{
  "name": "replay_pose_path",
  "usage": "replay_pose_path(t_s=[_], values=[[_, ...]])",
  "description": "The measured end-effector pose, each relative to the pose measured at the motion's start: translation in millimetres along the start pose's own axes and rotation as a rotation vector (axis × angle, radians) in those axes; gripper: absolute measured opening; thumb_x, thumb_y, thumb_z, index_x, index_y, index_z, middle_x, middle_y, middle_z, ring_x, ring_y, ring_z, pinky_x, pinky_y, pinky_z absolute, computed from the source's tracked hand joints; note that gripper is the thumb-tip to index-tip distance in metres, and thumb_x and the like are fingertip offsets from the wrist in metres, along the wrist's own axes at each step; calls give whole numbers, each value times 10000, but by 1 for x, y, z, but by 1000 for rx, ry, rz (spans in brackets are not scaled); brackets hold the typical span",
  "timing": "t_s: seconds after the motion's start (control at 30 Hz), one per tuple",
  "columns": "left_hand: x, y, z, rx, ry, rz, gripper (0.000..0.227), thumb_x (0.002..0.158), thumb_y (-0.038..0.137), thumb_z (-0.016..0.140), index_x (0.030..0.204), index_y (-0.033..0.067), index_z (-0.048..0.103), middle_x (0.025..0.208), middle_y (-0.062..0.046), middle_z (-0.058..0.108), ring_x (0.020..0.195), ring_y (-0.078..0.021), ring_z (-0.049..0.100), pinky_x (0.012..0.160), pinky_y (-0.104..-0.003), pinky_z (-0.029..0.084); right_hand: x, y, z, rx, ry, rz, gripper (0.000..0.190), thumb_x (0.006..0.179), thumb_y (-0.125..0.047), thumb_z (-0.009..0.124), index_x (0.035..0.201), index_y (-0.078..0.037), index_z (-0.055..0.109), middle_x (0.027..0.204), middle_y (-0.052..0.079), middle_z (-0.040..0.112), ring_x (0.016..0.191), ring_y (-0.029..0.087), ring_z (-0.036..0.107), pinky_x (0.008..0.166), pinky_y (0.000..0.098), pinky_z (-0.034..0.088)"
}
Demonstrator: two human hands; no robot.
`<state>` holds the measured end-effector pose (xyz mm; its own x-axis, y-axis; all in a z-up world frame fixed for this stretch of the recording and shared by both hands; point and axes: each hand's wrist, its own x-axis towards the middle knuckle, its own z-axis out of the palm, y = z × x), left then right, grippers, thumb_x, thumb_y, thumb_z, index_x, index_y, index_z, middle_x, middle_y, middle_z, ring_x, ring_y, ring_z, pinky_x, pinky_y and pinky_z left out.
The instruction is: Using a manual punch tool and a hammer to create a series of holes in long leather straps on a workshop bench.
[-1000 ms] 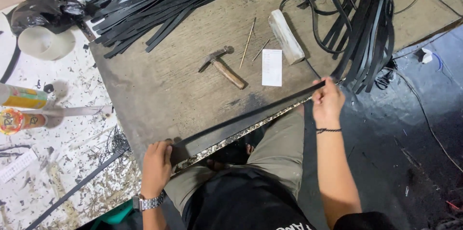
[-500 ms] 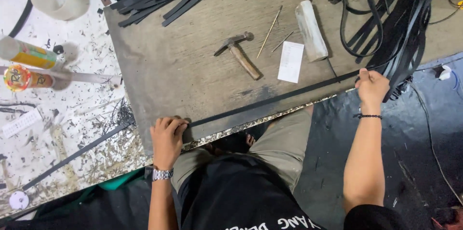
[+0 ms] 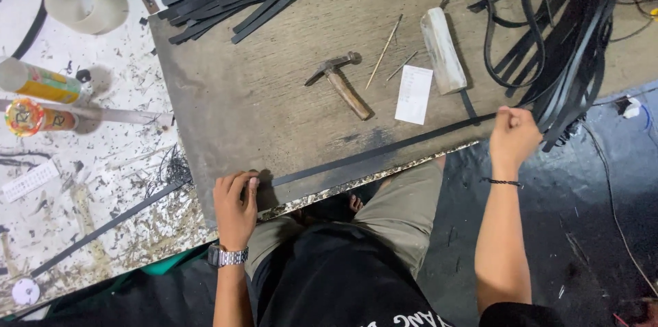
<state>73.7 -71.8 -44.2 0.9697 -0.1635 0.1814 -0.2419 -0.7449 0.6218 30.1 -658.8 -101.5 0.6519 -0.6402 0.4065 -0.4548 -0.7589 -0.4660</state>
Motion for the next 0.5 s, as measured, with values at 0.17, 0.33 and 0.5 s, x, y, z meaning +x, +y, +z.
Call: replay_pose_path(t_s=[0.17, 0.33, 0.5], values=[[12, 22, 2, -161, 119, 13, 130, 1051, 54, 615, 1062, 89, 739, 869, -53, 651, 832, -217, 580, 809, -336, 461, 1, -63, -11, -285, -148, -210, 170, 964, -272, 787, 1065, -136, 806, 907, 58, 741, 923, 310, 710, 781, 480, 570], [16, 26, 24, -185, 106, 113, 163, 947, 42, 730, 1092, 113, 753, 872, -60, 688, 860, -269, 621, 826, -406, 500, 19, -58, 11, -408, -295, -210, 236, 975, -308, 744, 1097, -113, 799, 954, 73, 744, 1023, 317, 697, 810, 522, 553], [16, 47, 37, -193, -44, 226, 180, 960, 193, 707, 1132, 199, 761, 883, 3, 694, 853, -162, 572, 804, -297, 420, 63, -38, 34, -303, -144, -11, 147, 936, -294, 707, 986, -206, 813, 836, 64, 767, 794, 395, 740, 646, 543, 592]])
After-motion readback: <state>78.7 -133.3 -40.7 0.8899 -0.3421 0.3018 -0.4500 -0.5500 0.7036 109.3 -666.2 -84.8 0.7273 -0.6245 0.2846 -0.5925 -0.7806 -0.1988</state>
